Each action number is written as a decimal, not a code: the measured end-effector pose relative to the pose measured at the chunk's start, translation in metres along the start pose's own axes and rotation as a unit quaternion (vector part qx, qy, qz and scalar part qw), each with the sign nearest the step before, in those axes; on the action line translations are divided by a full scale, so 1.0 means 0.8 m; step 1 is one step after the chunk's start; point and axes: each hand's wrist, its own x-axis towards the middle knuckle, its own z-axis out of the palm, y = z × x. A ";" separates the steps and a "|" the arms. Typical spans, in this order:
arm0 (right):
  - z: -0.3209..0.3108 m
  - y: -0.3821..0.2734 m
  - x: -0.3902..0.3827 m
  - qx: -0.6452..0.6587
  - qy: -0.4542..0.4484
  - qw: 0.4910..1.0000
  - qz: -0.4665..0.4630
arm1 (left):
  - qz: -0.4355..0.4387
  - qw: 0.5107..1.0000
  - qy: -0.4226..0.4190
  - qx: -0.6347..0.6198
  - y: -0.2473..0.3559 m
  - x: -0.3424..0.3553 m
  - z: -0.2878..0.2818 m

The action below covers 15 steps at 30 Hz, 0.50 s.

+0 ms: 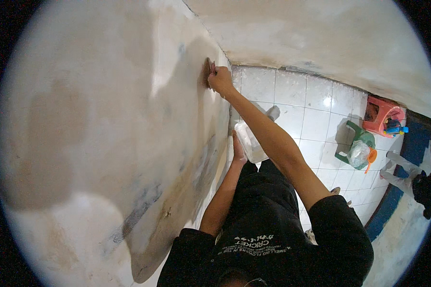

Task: The person applies white patching compound to a damaged wall using a red putty knife, scooping the material from a small plastic container and smoothing it over the surface.

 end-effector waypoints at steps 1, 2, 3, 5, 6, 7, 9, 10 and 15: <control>-0.007 -0.001 -0.003 -0.026 -0.013 0.999 -0.038 | 0.004 1.000 0.021 0.017 0.001 -0.003 0.005; -0.013 -0.018 -0.015 0.048 -0.035 0.998 -0.028 | -0.006 1.000 0.007 -0.011 0.005 -0.006 -0.008; -0.033 -0.040 -0.023 0.118 -0.052 0.992 -0.014 | -0.021 0.999 -0.013 -0.038 0.002 -0.003 -0.023; -0.075 -0.043 -0.011 0.159 -0.048 0.986 0.015 | -0.031 0.998 -0.029 -0.048 0.001 -0.001 -0.007; -0.085 -0.037 0.005 0.137 -0.044 0.989 0.034 | -0.025 0.999 -0.030 -0.036 0.002 -0.002 -0.003; -0.091 -0.032 0.022 0.115 -0.042 0.991 0.053 | -0.019 0.999 -0.030 -0.024 0.003 -0.004 0.001; -0.088 0.014 0.069 0.087 -0.044 0.990 0.106 | -0.024 0.999 -0.042 -0.016 0.005 0.002 0.008; -0.072 0.037 0.082 0.074 -0.055 0.987 0.135 | -0.029 0.998 -0.038 -0.028 0.005 0.003 0.001; -0.050 0.152 0.118 0.089 -0.054 0.991 0.082 | -0.050 0.998 -0.031 -0.019 -0.005 0.014 0.001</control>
